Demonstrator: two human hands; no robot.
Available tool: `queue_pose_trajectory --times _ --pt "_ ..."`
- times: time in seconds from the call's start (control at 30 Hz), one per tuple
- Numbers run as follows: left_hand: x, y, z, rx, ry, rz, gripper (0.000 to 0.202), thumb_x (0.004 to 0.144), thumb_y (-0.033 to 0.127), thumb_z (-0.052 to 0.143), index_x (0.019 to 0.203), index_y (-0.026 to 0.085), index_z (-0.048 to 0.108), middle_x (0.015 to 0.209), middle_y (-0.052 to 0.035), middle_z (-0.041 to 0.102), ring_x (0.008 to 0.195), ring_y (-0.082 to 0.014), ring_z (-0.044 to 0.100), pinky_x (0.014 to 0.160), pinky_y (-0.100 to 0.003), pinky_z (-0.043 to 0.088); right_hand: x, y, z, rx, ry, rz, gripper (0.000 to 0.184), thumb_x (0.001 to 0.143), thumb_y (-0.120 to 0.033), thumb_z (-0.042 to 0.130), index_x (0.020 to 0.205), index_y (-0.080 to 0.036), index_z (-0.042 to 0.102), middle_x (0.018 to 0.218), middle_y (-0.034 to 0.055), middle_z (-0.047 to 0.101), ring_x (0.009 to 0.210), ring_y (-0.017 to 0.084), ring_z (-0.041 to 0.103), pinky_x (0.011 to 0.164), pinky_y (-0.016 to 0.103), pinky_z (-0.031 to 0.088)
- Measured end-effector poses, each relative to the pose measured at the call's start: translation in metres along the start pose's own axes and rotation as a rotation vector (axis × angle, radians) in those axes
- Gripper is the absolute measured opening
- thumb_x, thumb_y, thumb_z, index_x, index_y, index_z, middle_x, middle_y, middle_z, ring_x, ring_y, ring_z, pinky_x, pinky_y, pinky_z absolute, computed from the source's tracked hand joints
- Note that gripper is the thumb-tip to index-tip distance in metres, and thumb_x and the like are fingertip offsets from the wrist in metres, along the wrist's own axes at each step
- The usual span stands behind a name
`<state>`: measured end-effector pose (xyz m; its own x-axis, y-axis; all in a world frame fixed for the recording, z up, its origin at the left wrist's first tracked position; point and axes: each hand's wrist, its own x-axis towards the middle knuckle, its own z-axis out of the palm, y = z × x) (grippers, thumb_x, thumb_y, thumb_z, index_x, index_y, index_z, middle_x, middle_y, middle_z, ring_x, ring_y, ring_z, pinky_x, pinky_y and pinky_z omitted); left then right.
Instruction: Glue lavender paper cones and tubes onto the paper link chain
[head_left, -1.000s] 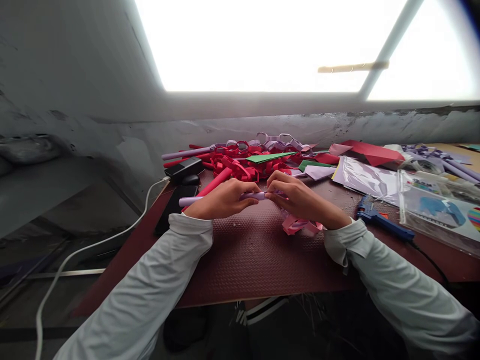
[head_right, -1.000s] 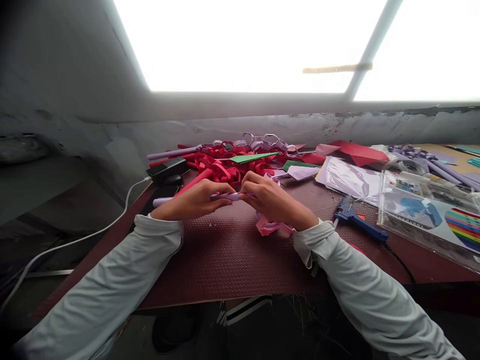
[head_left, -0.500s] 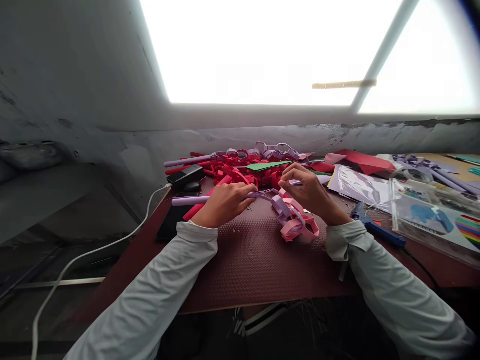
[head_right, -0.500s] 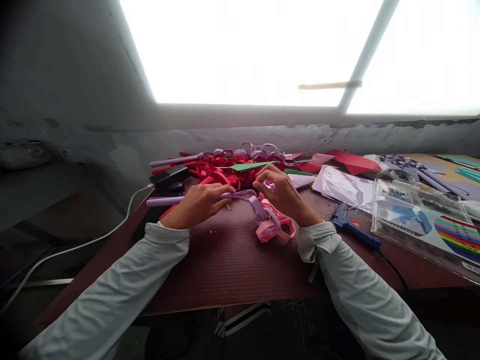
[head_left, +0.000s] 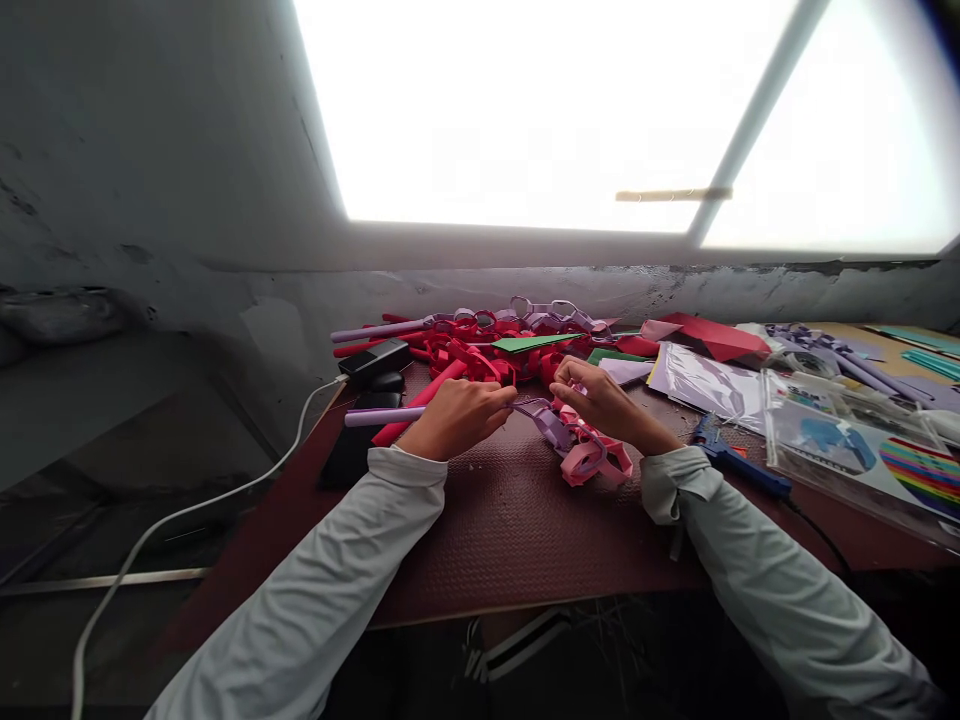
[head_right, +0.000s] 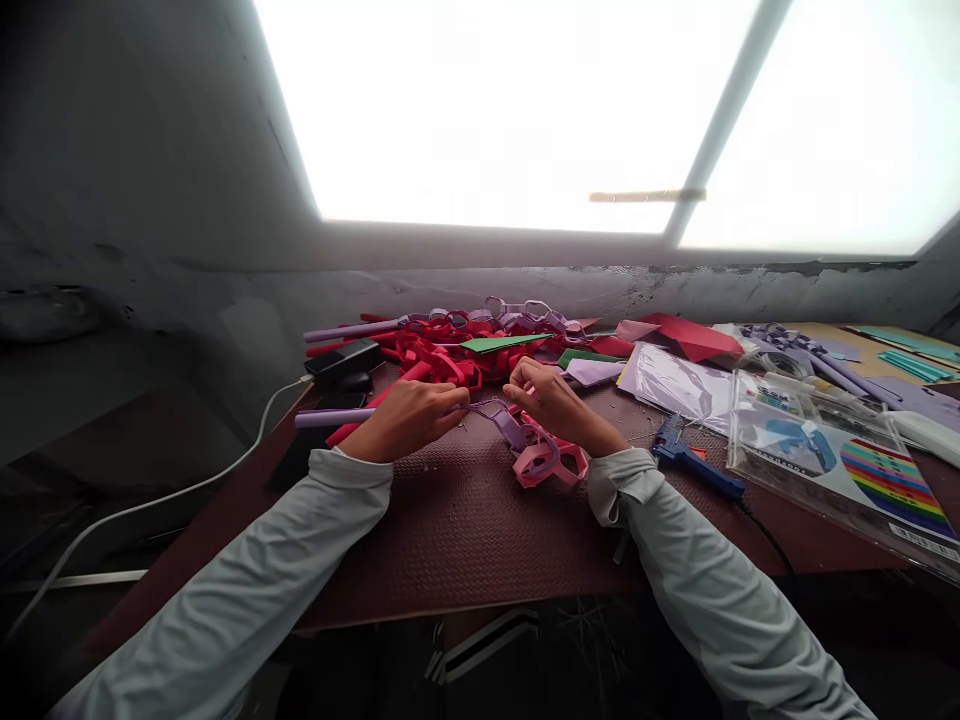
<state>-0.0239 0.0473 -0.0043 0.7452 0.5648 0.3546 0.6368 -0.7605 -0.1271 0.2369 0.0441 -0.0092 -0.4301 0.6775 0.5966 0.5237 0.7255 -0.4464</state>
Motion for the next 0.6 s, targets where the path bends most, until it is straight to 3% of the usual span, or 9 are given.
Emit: queue_pose_trajectory --times 0.33,0.6 --pt "0.002 0.0 -0.007 -0.064 -0.031 -0.035 0.021 0.103 0.03 0.047 0.102 0.02 0.065 0.099 -0.0076 0.076 0.085 -0.0221 0.07 0.068 -0.03 0.04 -0.003 0.004 0.003 0.043 -0.043 -0.031 0.03 0.103 -0.039 0.055 0.08 -0.021 0.057 0.087 0.0042 0.06 0.079 0.017 0.057 0.074 0.033 0.047" --pt "-0.002 -0.012 -0.011 -0.123 -0.06 -0.095 0.017 0.098 0.03 0.051 0.098 0.022 0.066 0.091 -0.0058 0.076 0.082 -0.024 0.068 0.085 -0.037 0.045 -0.001 -0.002 -0.001 0.041 -0.02 -0.033 0.021 0.101 -0.035 0.059 0.085 -0.021 0.061 0.091 0.005 0.062 0.083 0.018 0.06 0.075 0.034 0.049"
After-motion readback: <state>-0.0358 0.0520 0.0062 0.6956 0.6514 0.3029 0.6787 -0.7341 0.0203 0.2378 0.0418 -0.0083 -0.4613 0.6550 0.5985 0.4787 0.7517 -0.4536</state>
